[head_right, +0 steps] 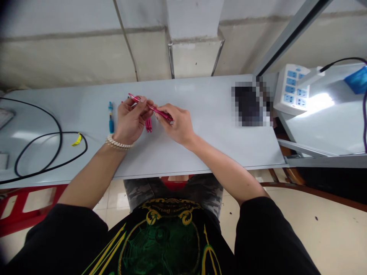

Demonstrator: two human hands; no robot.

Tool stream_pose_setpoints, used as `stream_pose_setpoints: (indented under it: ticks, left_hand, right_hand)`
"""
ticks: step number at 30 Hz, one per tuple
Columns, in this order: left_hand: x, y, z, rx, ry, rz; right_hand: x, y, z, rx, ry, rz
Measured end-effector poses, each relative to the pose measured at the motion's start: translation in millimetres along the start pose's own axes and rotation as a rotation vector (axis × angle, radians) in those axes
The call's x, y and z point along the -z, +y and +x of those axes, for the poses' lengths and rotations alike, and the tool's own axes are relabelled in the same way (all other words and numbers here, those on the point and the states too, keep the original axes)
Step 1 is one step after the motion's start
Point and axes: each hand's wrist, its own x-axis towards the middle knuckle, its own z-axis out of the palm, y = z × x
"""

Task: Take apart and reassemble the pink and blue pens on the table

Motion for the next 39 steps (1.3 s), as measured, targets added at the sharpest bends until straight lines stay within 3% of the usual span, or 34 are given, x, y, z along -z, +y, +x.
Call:
stream_pose_setpoints:
  ticks: [16, 30, 39]
  left_hand:
    - [-2.5, 3.1, -2.5, 0.014, 0.022, 0.069]
    - [-1.3, -0.9, -4.9, -0.030, -0.032, 0.104]
    - [-3.8, 2.0, -5.8, 0.007, 0.014, 0.099]
  right_hand:
    - [3.3, -4.2, -0.4, -0.143, -0.082, 0.008]
    - [0.1, -2.8, -0.6, -0.139, -0.076, 0.009]
    - [-0.4, -3.8, -0.5, -0.155, -0.082, 0.011]
